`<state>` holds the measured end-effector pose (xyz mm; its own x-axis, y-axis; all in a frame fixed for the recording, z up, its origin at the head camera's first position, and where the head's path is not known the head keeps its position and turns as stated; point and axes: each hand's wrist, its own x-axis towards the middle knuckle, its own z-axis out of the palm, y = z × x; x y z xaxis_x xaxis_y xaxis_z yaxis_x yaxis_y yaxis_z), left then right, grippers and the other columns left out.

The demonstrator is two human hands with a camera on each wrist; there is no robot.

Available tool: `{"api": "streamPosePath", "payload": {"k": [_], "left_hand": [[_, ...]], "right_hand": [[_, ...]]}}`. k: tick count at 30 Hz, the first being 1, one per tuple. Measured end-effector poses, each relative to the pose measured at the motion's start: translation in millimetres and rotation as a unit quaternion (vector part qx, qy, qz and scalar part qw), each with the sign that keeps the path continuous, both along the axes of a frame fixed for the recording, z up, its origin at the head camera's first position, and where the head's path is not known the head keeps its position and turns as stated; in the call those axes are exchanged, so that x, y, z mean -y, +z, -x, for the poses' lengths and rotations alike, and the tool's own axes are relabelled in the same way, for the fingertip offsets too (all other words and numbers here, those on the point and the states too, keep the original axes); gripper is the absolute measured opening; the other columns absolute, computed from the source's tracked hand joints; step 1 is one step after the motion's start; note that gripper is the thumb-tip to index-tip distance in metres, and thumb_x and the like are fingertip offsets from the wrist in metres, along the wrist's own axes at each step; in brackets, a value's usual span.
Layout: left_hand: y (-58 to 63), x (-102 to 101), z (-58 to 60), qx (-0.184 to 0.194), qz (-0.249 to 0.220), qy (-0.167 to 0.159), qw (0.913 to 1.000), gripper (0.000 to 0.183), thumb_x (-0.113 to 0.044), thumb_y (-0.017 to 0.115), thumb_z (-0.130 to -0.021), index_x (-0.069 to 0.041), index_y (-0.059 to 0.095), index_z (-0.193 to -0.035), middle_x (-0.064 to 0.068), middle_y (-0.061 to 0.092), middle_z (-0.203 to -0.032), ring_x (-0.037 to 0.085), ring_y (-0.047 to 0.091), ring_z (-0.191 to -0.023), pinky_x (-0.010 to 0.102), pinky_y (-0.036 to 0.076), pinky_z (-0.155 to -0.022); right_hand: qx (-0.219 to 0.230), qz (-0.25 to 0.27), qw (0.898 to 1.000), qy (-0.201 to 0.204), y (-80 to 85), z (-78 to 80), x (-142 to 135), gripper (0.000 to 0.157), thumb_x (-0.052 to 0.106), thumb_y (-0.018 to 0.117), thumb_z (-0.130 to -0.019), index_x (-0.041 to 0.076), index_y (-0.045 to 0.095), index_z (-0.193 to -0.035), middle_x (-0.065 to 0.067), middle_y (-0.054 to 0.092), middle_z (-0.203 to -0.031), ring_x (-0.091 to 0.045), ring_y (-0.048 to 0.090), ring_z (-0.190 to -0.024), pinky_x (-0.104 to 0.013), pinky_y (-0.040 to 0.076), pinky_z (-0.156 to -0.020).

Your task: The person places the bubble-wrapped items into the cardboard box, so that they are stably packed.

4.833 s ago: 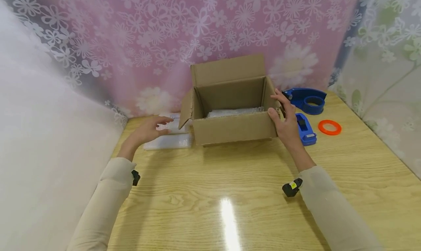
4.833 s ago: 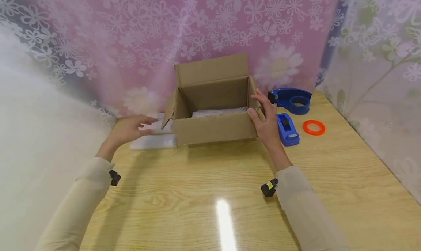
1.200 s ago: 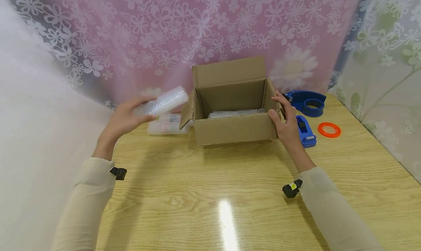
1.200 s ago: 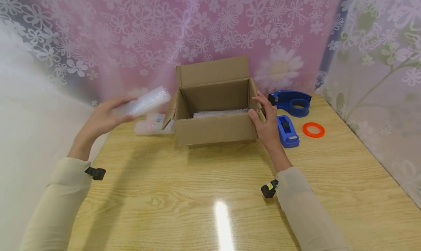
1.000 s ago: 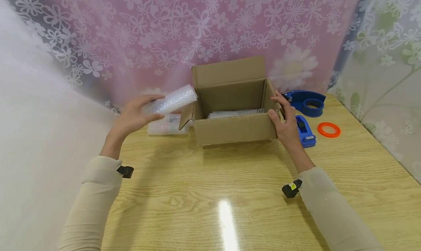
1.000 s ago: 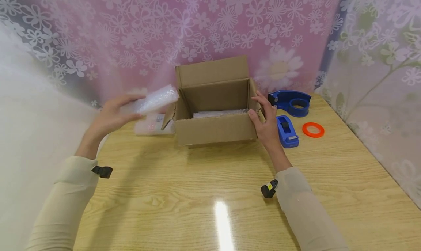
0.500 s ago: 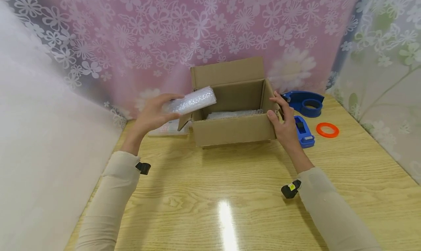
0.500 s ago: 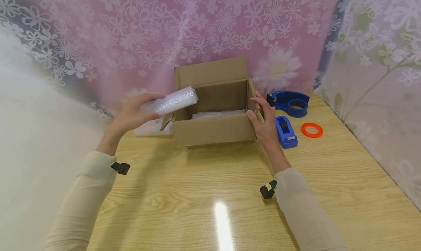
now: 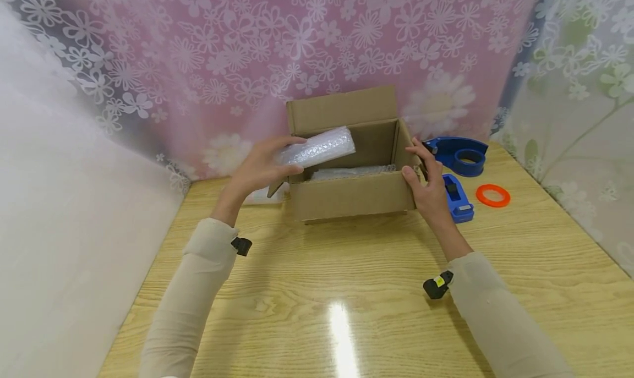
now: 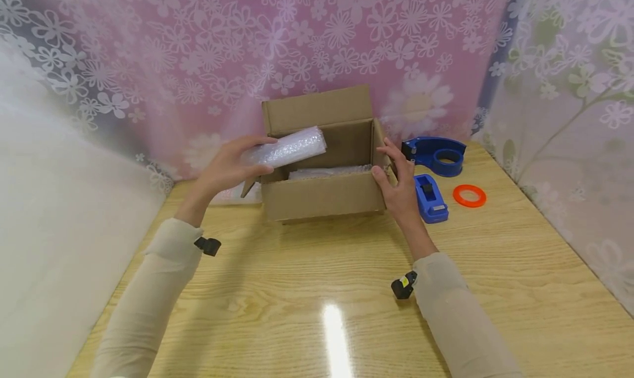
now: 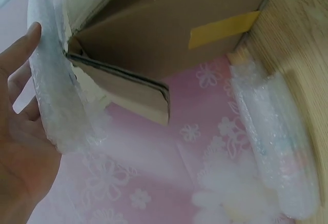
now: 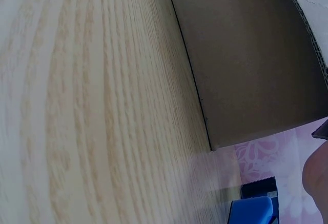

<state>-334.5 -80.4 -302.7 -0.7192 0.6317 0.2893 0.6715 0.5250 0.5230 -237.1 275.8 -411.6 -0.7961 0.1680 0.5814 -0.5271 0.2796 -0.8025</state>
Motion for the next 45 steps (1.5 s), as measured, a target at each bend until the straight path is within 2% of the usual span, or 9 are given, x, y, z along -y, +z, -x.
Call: {"api": "streamPosePath", "payload": {"k": [7, 11, 16, 24, 26, 30, 36, 39, 45], "left_hand": [[1.9, -21.0, -0.8, -0.016, 0.014, -0.009, 0.9997, 0.054, -0.030, 0.080, -0.094, -0.029, 0.061, -0.145, -0.010, 0.059, -0.147, 0.016, 0.048, -0.141, 0.042, 0.036, -0.119], [-2.1, -30.8, 1.4, -0.020, 0.022, -0.017, 0.9994, 0.055, -0.030, 0.080, -0.094, -0.029, 0.061, -0.145, -0.010, 0.059, -0.147, 0.014, 0.049, -0.140, 0.039, 0.037, -0.119], [-8.8, -40.4, 0.5, -0.013, 0.037, -0.026, 0.9989, 0.054, -0.028, 0.078, -0.095, -0.026, 0.060, -0.146, -0.004, 0.058, -0.148, 0.019, 0.048, -0.141, 0.041, 0.038, -0.118], [-12.8, -52.6, 0.6, -0.037, 0.051, -0.029, 0.9976, 0.053, -0.027, 0.079, -0.095, -0.027, 0.062, -0.145, 0.000, 0.058, -0.148, 0.022, 0.051, -0.140, 0.043, 0.041, -0.115], [-14.0, -55.1, 1.6, -0.039, 0.054, -0.029, 0.9974, 0.053, -0.029, 0.078, -0.095, -0.028, 0.062, -0.145, -0.001, 0.058, -0.148, 0.022, 0.052, -0.139, 0.043, 0.043, -0.114], [-17.6, -60.5, 3.8, -0.026, 0.063, -0.036, 0.9970, 0.053, -0.032, 0.078, -0.095, -0.028, 0.061, -0.145, 0.000, 0.058, -0.148, 0.022, 0.051, -0.140, 0.043, 0.042, -0.116], [-23.0, -67.9, 6.9, -0.008, 0.064, -0.052, 0.9966, 0.052, -0.029, 0.077, -0.096, -0.023, 0.061, -0.145, 0.002, 0.059, -0.147, 0.021, 0.050, -0.140, 0.040, 0.039, -0.118], [-23.5, -72.1, 8.0, -0.009, 0.065, -0.057, 0.9962, 0.051, -0.028, 0.076, -0.097, -0.023, 0.061, -0.146, 0.002, 0.059, -0.147, 0.020, 0.050, -0.140, 0.037, 0.039, -0.118], [-23.4, -80.0, 9.1, 0.000, 0.066, -0.066, 0.9956, 0.048, -0.027, 0.072, -0.100, -0.024, 0.060, -0.146, 0.000, 0.058, -0.149, 0.018, 0.049, -0.141, 0.035, 0.037, -0.119]], "right_hand": [[0.002, 0.000, 1.000, -0.002, -0.8, 0.6, 0.5, 0.044, 0.009, 0.058, -0.106, 0.002, 0.050, -0.148, 0.001, 0.032, -0.169, -0.022, 0.026, -0.157, -0.059, 0.019, -0.126], [0.000, 0.002, 1.000, -0.002, -1.8, 0.8, 1.2, 0.044, 0.009, 0.059, -0.105, 0.001, 0.050, -0.148, -0.001, 0.033, -0.169, -0.023, 0.026, -0.157, -0.058, 0.018, -0.127], [0.004, 0.003, 1.000, -0.002, -4.1, -0.5, 2.1, 0.044, 0.009, 0.059, -0.106, 0.000, 0.050, -0.148, -0.002, 0.032, -0.169, -0.024, 0.025, -0.158, -0.057, 0.016, -0.128], [-0.019, -0.004, 1.000, -0.013, -2.5, 1.6, 1.8, 0.043, 0.008, 0.058, -0.105, 0.001, 0.052, -0.146, -0.003, 0.035, -0.168, -0.024, 0.027, -0.157, -0.040, -0.001, -0.129], [-0.018, -0.002, 1.000, -0.013, -1.5, 2.1, 1.6, 0.043, 0.008, 0.059, -0.105, 0.001, 0.052, -0.146, -0.003, 0.035, -0.168, -0.024, 0.027, -0.157, -0.039, 0.001, -0.129], [-0.010, 0.002, 1.000, -0.010, -0.9, 1.9, 1.5, 0.043, 0.009, 0.059, -0.105, 0.001, 0.051, -0.147, -0.002, 0.034, -0.168, -0.023, 0.027, -0.157, -0.049, 0.011, -0.130], [-0.007, 0.005, 1.000, -0.004, -1.7, 2.5, 3.2, 0.044, 0.009, 0.059, -0.105, 0.001, 0.051, -0.147, -0.006, 0.034, -0.168, -0.022, 0.028, -0.157, -0.050, 0.014, -0.129], [-0.006, 0.004, 1.000, -0.006, -0.9, 2.8, 3.5, 0.043, 0.010, 0.059, -0.105, 0.002, 0.051, -0.147, -0.005, 0.034, -0.168, -0.022, 0.028, -0.157, -0.053, 0.017, -0.128], [-0.009, 0.002, 1.000, -0.015, -1.1, 3.2, 2.5, 0.043, 0.009, 0.058, -0.105, 0.002, 0.052, -0.147, -0.001, 0.036, -0.168, -0.022, 0.029, -0.156, -0.051, 0.018, -0.128]]}}
